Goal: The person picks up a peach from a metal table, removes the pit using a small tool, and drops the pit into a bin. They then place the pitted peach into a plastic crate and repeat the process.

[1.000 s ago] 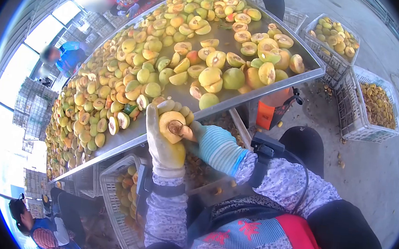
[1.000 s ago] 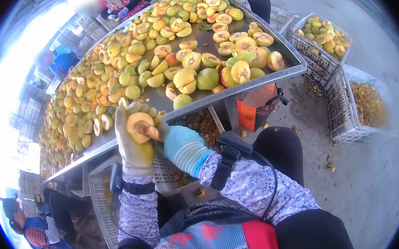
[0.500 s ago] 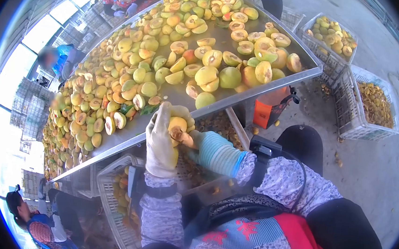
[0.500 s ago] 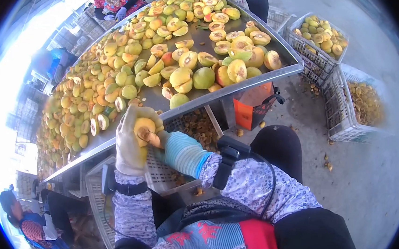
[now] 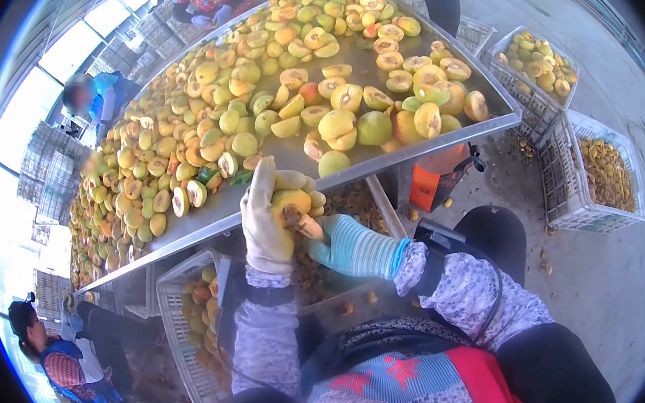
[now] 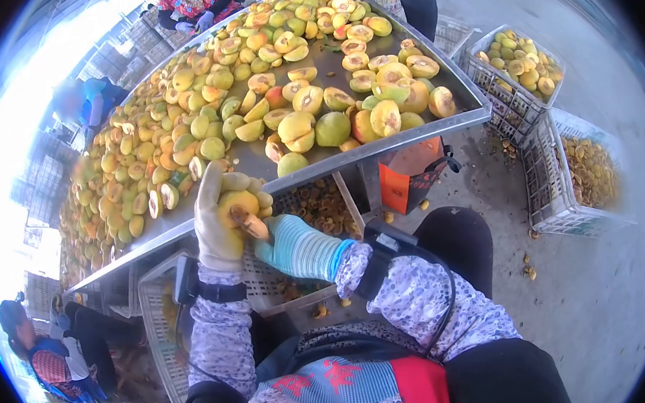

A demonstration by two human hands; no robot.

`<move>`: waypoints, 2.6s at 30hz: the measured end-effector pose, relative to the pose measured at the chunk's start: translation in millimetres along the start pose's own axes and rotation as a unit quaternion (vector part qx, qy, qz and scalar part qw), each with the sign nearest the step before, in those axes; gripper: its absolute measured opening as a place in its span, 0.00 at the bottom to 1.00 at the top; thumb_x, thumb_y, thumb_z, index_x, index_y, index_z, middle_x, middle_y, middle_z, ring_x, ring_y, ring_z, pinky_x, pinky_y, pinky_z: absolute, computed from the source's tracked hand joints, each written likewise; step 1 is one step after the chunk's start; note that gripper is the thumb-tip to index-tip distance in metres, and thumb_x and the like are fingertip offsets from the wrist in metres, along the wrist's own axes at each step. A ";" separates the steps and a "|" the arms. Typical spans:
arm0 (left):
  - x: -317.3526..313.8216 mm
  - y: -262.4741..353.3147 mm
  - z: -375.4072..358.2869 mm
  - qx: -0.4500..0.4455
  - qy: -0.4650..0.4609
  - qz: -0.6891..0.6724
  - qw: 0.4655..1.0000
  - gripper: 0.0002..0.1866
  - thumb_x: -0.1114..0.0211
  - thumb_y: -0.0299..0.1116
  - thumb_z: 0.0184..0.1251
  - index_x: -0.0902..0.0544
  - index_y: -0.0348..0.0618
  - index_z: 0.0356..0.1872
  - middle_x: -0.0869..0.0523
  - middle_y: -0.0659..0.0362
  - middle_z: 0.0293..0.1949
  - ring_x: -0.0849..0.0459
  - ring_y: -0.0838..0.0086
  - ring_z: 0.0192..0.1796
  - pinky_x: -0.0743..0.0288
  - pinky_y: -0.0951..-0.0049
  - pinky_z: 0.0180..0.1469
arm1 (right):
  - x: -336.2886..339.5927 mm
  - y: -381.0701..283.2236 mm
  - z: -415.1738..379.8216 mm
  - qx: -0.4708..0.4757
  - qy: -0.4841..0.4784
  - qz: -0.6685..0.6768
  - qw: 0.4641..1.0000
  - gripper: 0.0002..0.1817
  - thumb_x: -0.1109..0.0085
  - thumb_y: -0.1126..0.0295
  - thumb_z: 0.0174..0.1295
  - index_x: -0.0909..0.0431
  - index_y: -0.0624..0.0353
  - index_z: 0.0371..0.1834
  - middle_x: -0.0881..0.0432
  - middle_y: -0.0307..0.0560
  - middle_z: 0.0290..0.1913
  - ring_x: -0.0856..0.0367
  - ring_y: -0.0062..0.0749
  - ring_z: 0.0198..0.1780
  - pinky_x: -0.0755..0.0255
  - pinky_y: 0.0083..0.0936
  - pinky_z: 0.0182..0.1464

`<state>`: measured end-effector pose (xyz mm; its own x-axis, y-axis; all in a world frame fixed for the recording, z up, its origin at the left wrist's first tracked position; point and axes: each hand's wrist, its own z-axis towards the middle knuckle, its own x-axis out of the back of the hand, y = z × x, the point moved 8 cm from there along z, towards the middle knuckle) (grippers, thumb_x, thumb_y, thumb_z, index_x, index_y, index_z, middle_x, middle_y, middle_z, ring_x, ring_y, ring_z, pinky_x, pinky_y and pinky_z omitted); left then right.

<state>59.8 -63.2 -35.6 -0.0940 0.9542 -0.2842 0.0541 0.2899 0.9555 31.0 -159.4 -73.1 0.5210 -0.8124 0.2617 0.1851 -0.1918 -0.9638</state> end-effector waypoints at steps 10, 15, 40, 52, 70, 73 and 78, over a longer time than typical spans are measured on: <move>-18.3 15.7 -11.1 0.009 -0.057 0.202 0.978 0.29 0.51 0.50 0.77 0.22 0.34 0.24 0.17 0.48 0.20 0.19 0.65 0.23 0.21 0.67 0.47 | -29.1 24.7 5.6 0.204 0.004 -0.097 0.974 0.18 0.53 0.57 0.73 0.30 0.57 0.56 0.18 0.54 0.36 0.19 0.48 0.31 0.23 0.39 0.37; -13.7 2.6 -11.1 0.034 -0.077 -0.194 0.977 0.24 0.47 0.53 0.74 0.24 0.41 0.30 0.21 0.53 0.26 0.20 0.62 0.23 0.25 0.62 0.28 | -45.2 18.2 -24.0 -0.130 -0.206 0.315 0.917 0.15 0.43 0.53 0.70 0.27 0.52 0.47 0.32 0.33 0.24 0.35 0.20 0.19 0.39 0.18 0.19; 7.7 72.6 -20.0 -0.248 0.013 0.446 0.860 0.21 0.38 0.29 0.71 0.23 0.35 0.63 0.19 0.51 0.59 0.20 0.65 0.59 0.26 0.68 0.62 | 18.0 8.2 -39.5 -0.137 -0.047 -0.329 0.933 0.23 0.52 0.48 0.73 0.13 0.53 0.47 0.11 0.52 0.42 0.12 0.48 0.46 0.21 0.46 0.46; -265.6 -73.7 97.5 -0.409 -0.364 0.583 0.600 0.26 0.34 0.34 0.65 0.23 0.75 0.63 0.46 0.51 0.79 0.33 0.40 0.71 0.28 0.53 0.67 | 44.4 8.9 -54.8 -0.103 -0.082 -0.298 0.945 0.14 0.43 0.61 0.63 0.17 0.51 0.47 0.12 0.48 0.36 0.12 0.48 0.39 0.21 0.46 0.40; -241.9 -22.8 301.9 -0.205 -0.272 0.393 0.854 0.22 0.38 0.37 0.72 0.23 0.48 0.66 0.15 0.55 0.59 0.16 0.67 0.58 0.26 0.73 0.61 | 53.3 20.8 -48.3 -0.102 -0.079 -0.251 0.959 0.13 0.43 0.55 0.66 0.20 0.51 0.40 0.16 0.45 0.28 0.13 0.45 0.31 0.23 0.41 0.32; -255.8 -39.8 319.1 -0.235 -0.242 0.590 0.734 0.25 0.42 0.50 0.71 0.22 0.51 0.65 0.18 0.45 0.60 0.19 0.53 0.61 0.28 0.64 0.65 | 46.2 22.0 -40.3 -0.089 -0.081 -0.262 0.957 0.13 0.44 0.56 0.66 0.20 0.52 0.41 0.15 0.47 0.28 0.13 0.47 0.31 0.23 0.42 0.31; -206.9 -102.0 393.0 -0.257 -0.236 0.701 0.622 0.19 0.41 0.45 0.69 0.19 0.55 0.58 0.23 0.49 0.65 0.24 0.54 0.65 0.31 0.62 0.68 | 44.9 28.7 -30.4 -0.108 -0.102 -0.254 0.956 0.13 0.43 0.57 0.65 0.19 0.54 0.43 0.14 0.50 0.31 0.12 0.48 0.31 0.21 0.43 0.32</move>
<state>464.4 -261.0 -105.3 -0.0029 0.1935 0.9811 -0.5818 -0.7983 0.1557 34.4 -218.1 -90.5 0.5650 -0.4649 0.6816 0.2924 -0.6597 -0.6923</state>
